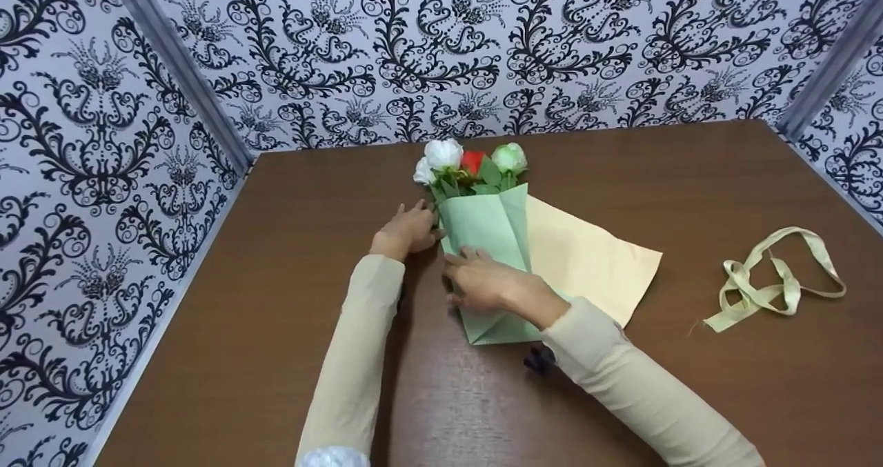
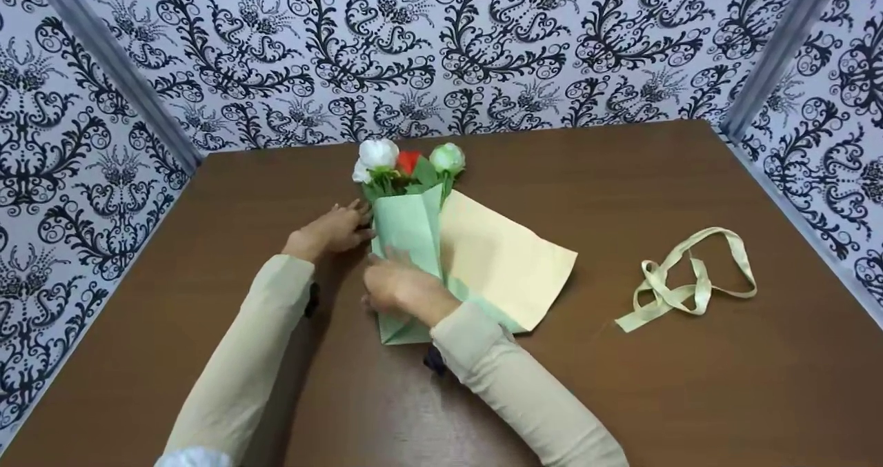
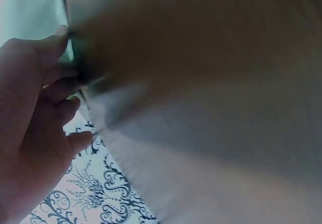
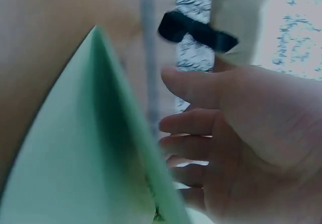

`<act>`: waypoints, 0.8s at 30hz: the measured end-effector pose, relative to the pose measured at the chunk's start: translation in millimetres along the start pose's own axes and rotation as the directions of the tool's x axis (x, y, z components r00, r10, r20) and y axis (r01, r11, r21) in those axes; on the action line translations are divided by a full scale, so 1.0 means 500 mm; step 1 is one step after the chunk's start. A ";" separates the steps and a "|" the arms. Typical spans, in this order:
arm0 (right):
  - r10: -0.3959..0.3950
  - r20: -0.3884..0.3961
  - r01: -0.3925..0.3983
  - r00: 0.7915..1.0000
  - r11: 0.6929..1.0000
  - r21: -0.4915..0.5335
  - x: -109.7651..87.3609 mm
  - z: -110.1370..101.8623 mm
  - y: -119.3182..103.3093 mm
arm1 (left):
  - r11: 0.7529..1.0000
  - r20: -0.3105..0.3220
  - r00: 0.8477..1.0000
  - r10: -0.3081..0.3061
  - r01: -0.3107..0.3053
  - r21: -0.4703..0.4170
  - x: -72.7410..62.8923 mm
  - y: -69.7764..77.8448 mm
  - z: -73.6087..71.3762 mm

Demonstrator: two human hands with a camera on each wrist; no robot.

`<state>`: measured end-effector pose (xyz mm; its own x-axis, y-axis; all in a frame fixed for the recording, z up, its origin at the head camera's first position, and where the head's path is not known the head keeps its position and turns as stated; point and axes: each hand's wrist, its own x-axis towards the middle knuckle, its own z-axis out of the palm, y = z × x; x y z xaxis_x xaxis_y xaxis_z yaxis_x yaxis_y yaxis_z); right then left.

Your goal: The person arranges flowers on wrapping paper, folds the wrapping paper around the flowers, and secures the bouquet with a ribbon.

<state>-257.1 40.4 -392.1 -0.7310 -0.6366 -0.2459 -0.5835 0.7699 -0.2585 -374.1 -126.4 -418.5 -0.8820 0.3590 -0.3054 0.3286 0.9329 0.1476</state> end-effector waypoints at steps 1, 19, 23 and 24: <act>0.001 -0.005 -0.001 1.000 1.000 -0.022 0.007 -0.001 0.003 | 1.000 -0.002 1.000 0.002 -0.002 0.002 0.001 -0.002 0.001; 0.160 -0.012 -0.157 0.987 0.952 -0.262 0.057 0.010 -0.006 | 0.999 -0.026 0.999 0.038 -0.038 0.014 -0.008 0.005 -0.012; 0.134 -0.107 -0.165 0.985 0.910 -0.380 0.057 0.017 -0.017 | 0.999 0.023 1.000 0.002 -0.003 0.037 -0.007 0.012 -0.017; 0.115 -0.122 -0.154 0.986 0.907 -0.392 0.057 0.016 -0.020 | 0.999 0.026 1.000 -0.007 0.006 0.038 -0.006 0.013 -0.017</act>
<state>-269.3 14.2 -404.2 -0.8309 -0.5334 -0.1585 -0.5551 0.8142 0.1699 -372.2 -121.5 -408.4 -0.8753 0.3529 -0.3307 0.3358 0.9356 0.1096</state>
